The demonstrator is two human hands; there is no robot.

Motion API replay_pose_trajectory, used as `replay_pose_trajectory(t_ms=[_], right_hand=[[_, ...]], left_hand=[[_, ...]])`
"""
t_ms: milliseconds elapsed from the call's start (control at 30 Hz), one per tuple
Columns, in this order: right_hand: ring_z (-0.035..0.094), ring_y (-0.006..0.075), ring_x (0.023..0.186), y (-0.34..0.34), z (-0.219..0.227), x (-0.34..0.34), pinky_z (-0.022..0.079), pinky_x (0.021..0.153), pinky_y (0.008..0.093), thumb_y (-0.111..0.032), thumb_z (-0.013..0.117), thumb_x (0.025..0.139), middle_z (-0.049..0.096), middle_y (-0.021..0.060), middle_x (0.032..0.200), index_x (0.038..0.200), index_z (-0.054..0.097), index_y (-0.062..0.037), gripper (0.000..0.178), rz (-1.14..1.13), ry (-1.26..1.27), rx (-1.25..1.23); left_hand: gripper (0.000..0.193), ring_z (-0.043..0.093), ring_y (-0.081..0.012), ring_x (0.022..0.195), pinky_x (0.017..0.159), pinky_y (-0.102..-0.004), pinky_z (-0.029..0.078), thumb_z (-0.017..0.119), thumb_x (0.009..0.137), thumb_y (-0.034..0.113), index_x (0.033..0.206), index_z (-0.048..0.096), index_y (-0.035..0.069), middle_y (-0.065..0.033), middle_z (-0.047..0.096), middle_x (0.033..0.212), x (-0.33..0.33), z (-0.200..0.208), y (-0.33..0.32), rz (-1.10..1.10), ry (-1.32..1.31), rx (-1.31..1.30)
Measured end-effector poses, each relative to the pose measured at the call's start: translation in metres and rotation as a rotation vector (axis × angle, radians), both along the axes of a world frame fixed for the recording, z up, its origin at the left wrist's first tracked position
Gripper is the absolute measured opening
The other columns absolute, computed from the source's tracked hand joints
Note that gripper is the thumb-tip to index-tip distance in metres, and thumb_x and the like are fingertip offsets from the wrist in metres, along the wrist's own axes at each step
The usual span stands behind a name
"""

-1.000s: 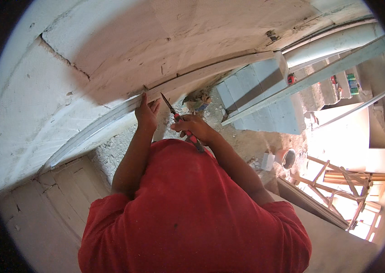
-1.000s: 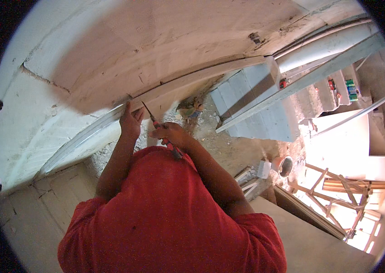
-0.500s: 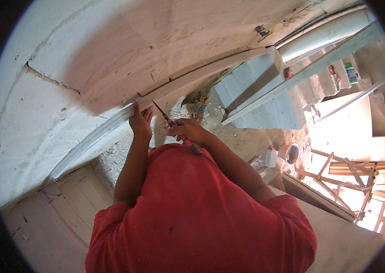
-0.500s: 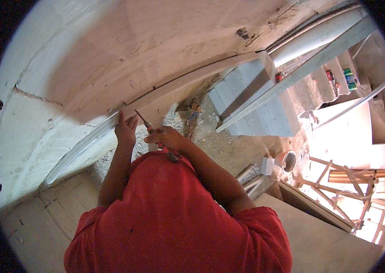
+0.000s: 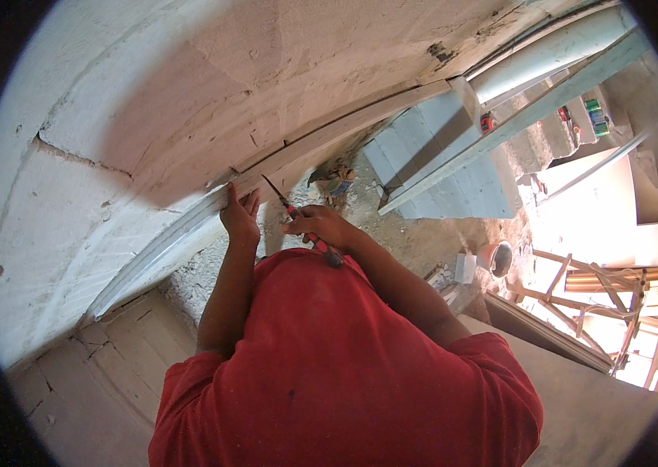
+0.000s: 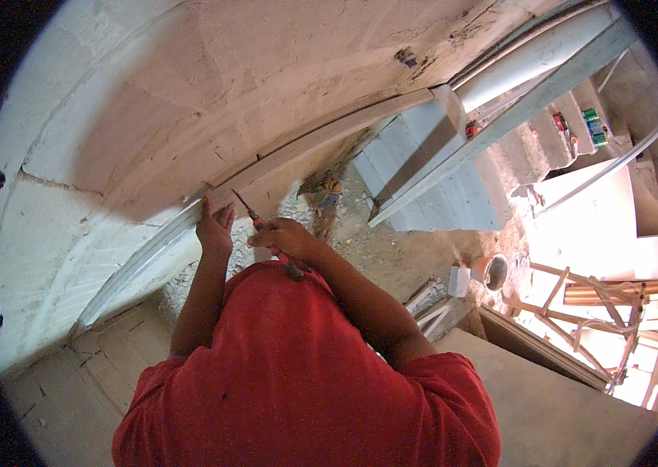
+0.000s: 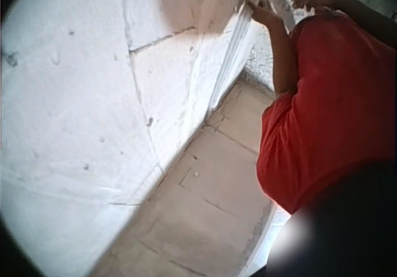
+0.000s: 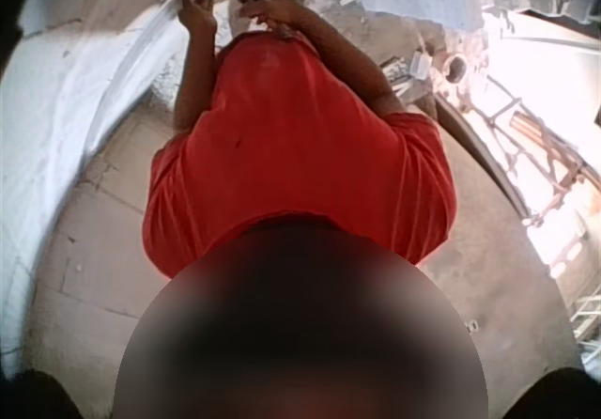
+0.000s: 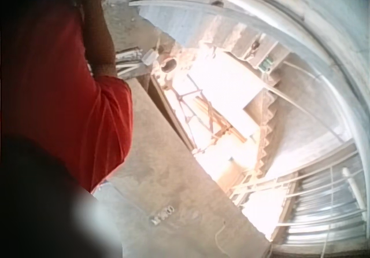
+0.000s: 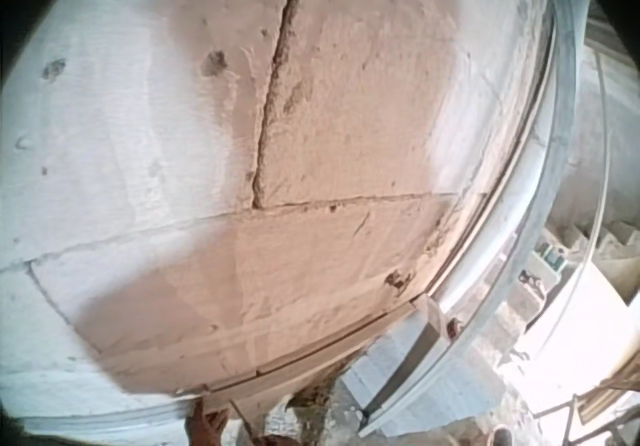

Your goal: The person uses tin snips to cut a long white molding strip along a ceiling line, then repositions and cuts again. The person removes the cut pieces and carries them down the stairs.

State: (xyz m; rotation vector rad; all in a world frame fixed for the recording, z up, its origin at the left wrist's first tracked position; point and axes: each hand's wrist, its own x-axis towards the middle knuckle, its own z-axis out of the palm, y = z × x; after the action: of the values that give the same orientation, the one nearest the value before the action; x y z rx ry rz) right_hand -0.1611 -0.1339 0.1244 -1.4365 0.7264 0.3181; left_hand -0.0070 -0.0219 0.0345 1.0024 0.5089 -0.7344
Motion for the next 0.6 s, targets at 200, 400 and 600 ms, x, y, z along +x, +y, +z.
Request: replay_pose_trajectory(t_ms=[200, 400, 600], right_hand=[[0.052, 0.0131, 0.063, -0.003, -0.010, 0.005, 0.041, 0.058, 0.0286, -0.042, 0.073, 0.077, 0.054, 0.0027, 0.068, 0.083, 0.061, -0.0026, 0.042, 0.037, 0.025, -0.038], [0.052, 0.0134, 0.065, -0.006, -0.010, 0.009, 0.041, 0.059, 0.0292, -0.043, 0.073, 0.077, 0.054, 0.0036, 0.070, 0.083, 0.061, -0.0023, 0.043, 0.065, 0.005, -0.051], [0.054, 0.0140, 0.068, -0.010, -0.004, 0.013, 0.042, 0.061, 0.0295, -0.043, 0.073, 0.077, 0.056, 0.0048, 0.074, 0.085, 0.062, -0.0011, 0.044, 0.056, 0.023, -0.042]], left_hand=[[0.051, 0.063, -0.0303, 0.106, 0.095, -0.0371, 0.050, 0.060, 0.093, 0.038, 0.132, 0.044, 0.008, -0.0201, 0.056, 0.119, -0.001, -0.007, -0.008, 0.023, 0.019, 0.042], [0.052, 0.067, -0.0285, 0.095, 0.081, -0.0322, 0.055, 0.069, 0.088, 0.036, 0.116, 0.048, -0.002, -0.0184, 0.062, 0.106, -0.001, -0.006, -0.005, 0.036, -0.018, -0.009], [0.049, 0.068, -0.0293, 0.093, 0.080, -0.0330, 0.056, 0.068, 0.088, 0.034, 0.117, 0.048, 0.000, -0.0183, 0.063, 0.103, 0.000, -0.007, -0.004, 0.048, -0.008, -0.045]])
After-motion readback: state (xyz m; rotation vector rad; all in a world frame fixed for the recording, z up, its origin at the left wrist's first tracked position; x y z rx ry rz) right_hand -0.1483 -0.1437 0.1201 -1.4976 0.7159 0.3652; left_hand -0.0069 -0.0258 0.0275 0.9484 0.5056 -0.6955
